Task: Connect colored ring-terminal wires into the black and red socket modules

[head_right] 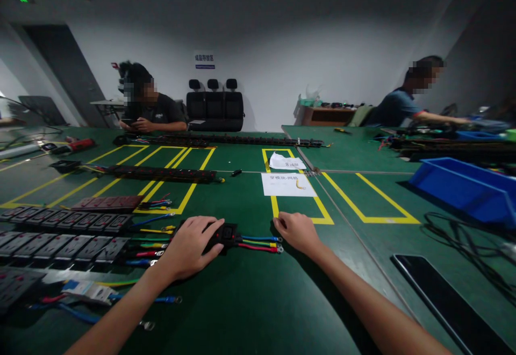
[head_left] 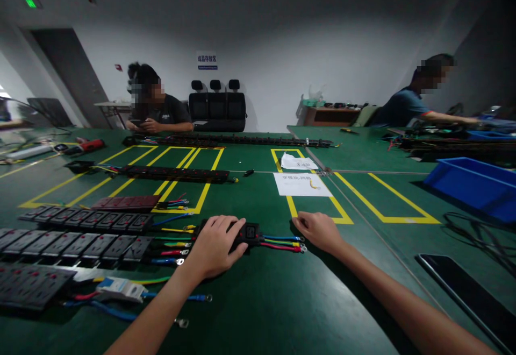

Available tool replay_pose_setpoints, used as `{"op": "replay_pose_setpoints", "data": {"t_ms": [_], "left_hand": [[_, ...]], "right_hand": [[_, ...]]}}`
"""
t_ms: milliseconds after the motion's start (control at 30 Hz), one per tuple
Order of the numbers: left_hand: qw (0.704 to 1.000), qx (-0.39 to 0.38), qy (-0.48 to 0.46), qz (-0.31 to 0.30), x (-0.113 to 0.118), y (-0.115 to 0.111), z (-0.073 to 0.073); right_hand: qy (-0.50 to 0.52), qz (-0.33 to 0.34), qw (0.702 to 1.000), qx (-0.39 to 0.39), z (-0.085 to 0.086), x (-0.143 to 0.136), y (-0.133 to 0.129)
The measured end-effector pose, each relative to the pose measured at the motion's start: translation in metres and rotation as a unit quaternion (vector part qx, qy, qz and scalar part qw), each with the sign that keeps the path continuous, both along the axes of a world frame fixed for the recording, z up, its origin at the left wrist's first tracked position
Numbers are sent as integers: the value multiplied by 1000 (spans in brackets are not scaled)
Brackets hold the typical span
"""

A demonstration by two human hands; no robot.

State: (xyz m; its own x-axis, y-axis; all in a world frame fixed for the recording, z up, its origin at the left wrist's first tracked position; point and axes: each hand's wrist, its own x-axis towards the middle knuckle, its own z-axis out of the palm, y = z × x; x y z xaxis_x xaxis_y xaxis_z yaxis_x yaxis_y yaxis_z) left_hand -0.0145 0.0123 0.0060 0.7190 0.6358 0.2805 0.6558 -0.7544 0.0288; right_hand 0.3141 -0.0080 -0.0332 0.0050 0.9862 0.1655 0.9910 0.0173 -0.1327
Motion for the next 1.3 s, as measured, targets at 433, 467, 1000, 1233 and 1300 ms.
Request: {"op": "replay_pose_setpoints", "data": {"t_ms": [433, 467, 1000, 1233, 1300], "left_hand": [[1000, -9, 13, 1, 0, 0, 1], [1000, -9, 13, -1, 0, 0, 1], [1000, 0, 8, -6, -1, 2, -1], [1000, 2, 4, -8, 0, 2, -1], [1000, 4, 2, -8, -1, 2, -1]], "right_hand": [[-4, -3, 1000, -6, 1, 1, 0], [-3, -2, 1000, -8, 1, 1, 0], [6, 3, 1000, 1, 2, -1, -1], [12, 1, 1000, -5, 4, -1, -1], [12, 1, 1000, -7, 4, -1, -1]]}}
